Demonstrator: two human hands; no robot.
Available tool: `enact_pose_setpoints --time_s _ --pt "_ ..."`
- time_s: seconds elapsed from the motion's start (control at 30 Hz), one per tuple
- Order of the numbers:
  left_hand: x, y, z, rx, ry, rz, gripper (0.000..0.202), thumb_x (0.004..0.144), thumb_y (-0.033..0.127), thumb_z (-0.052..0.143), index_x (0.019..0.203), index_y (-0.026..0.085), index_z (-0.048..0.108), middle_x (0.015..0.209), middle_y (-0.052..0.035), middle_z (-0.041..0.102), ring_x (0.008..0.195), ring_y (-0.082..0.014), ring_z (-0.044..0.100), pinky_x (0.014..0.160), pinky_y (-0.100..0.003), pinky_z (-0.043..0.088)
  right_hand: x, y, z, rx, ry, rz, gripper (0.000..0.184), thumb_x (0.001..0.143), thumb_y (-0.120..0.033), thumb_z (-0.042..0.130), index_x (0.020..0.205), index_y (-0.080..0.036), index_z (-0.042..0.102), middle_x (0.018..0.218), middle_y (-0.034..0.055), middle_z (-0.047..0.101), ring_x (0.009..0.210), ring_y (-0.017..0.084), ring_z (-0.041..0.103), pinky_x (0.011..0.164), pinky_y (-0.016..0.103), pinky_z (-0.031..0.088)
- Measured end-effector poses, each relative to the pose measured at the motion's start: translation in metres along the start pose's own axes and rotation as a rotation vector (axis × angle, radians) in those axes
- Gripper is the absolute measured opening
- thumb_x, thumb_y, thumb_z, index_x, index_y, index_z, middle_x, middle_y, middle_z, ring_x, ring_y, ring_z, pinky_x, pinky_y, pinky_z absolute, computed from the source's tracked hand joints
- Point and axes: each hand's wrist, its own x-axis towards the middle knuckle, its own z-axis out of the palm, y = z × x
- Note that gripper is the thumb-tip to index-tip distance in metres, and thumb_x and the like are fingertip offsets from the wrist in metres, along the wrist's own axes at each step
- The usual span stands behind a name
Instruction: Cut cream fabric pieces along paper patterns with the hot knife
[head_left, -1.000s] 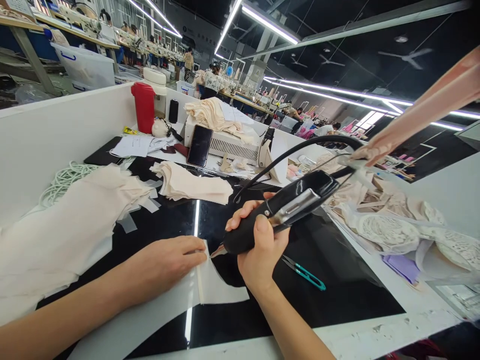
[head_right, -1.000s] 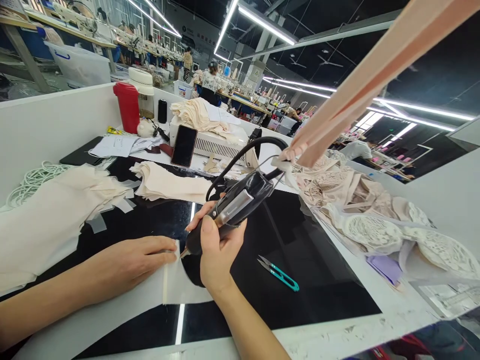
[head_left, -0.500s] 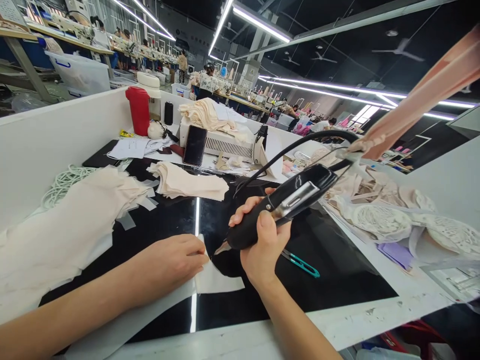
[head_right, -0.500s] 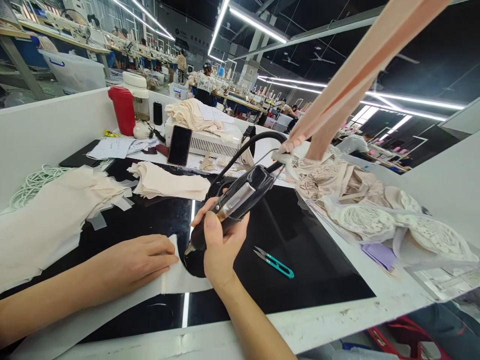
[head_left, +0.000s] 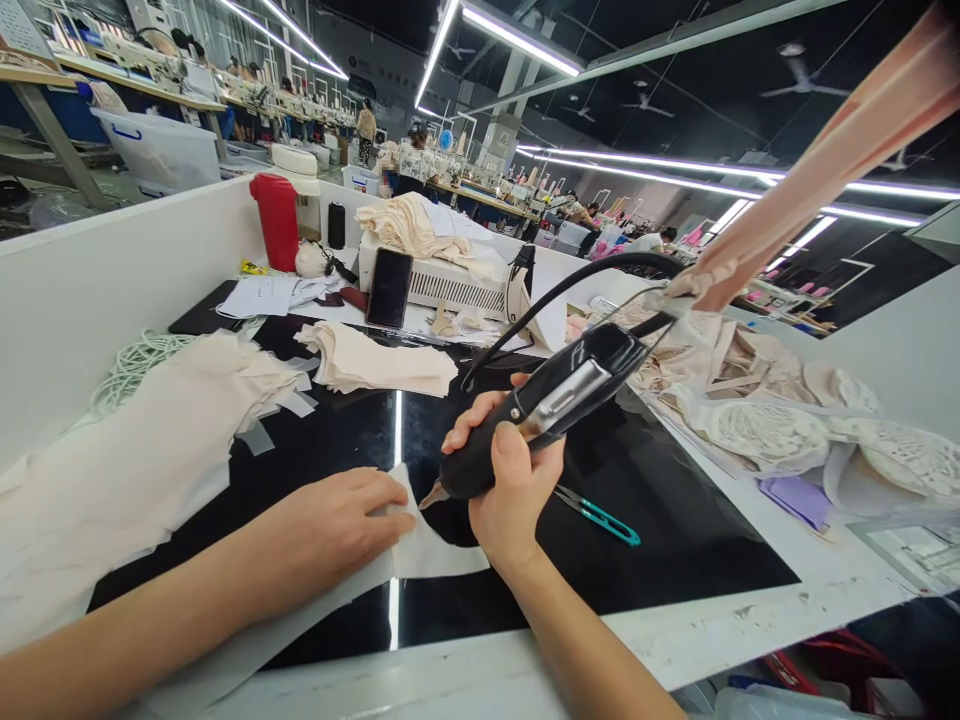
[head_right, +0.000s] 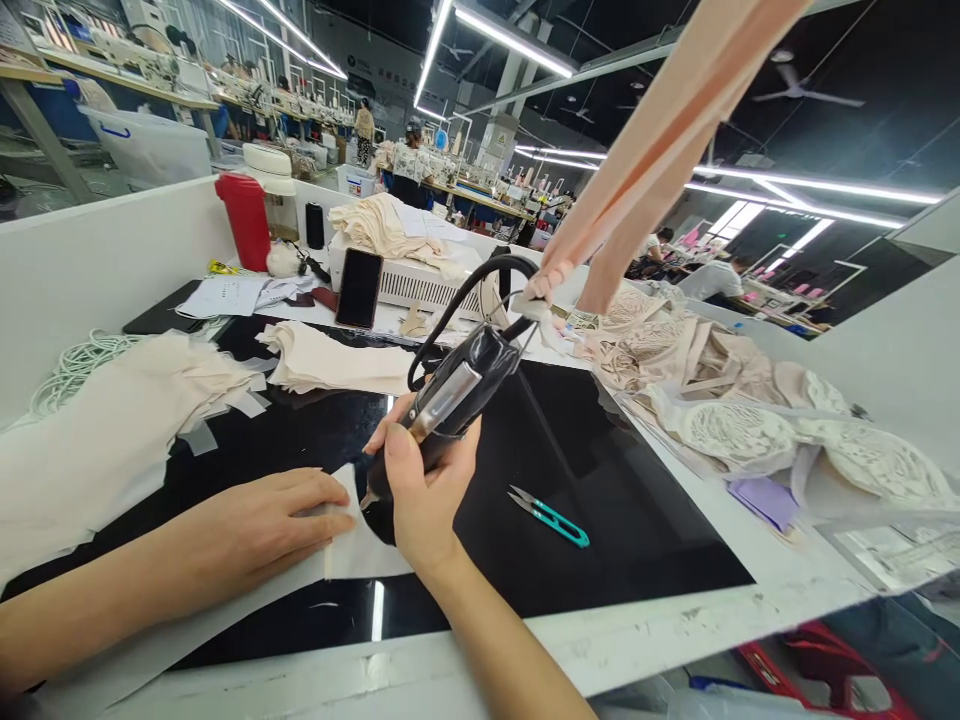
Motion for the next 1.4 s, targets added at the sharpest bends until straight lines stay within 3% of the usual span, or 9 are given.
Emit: enact_pose_setpoints --time_s 0.23,0.77,0.97,1.13,1.4 --pt "-0.005 -0.001 0.005 0.027 0.024 0.003 0.035 0.101 0.005 0.044 0.125 0.021 0.065 0.124 -0.0099 0.064 0.107 -0.0237 0.064 0.097 -0.038 0.054 0.001 -0.004 0.0 -0.024 0.007 0.0 0.028 0.095 -0.038 0.072 0.116 -0.03 0.057 0.086 -0.0059 0.065 0.061 0.01 0.061 0.06 0.028 0.052" --pt "-0.001 0.001 -0.006 0.053 -0.029 0.019 0.032 0.103 0.006 0.043 0.122 0.02 0.064 0.121 -0.0092 0.064 0.106 -0.0232 0.063 0.095 -0.037 0.055 -0.005 -0.014 -0.006 -0.017 0.028 0.017 0.03 0.094 -0.036 0.073 0.12 -0.031 0.058 0.088 -0.0059 0.065 0.062 0.009 0.062 0.06 0.026 0.054" --pt "0.006 0.011 -0.014 0.059 0.031 0.041 0.028 0.105 0.008 0.041 0.119 0.017 0.065 0.115 -0.0093 0.066 0.106 -0.0226 0.064 0.097 -0.038 0.054 -0.002 -0.028 -0.013 -0.032 0.098 -0.003 0.036 0.089 -0.038 0.077 0.117 -0.027 0.057 0.083 -0.0052 0.066 0.059 0.01 0.063 0.057 0.026 0.055" --pt "0.012 0.024 -0.006 0.0 0.01 0.025 0.024 0.104 0.007 0.044 0.113 0.016 0.064 0.107 -0.0075 0.066 0.097 -0.0204 0.064 0.087 -0.033 0.056 -0.009 -0.035 -0.024 -0.058 0.107 0.0 0.037 0.088 -0.038 0.078 0.116 -0.027 0.058 0.083 -0.005 0.067 0.059 0.011 0.064 0.057 0.026 0.056" --pt "0.01 0.031 0.003 -0.005 -0.06 -0.004 0.025 0.106 0.009 0.043 0.119 0.016 0.063 0.106 -0.0079 0.065 0.093 -0.0212 0.064 0.082 -0.035 0.057 -0.02 -0.04 -0.035 -0.077 0.069 0.003 0.037 0.091 -0.039 0.076 0.121 -0.029 0.057 0.087 -0.0046 0.065 0.063 0.01 0.064 0.06 0.026 0.056"
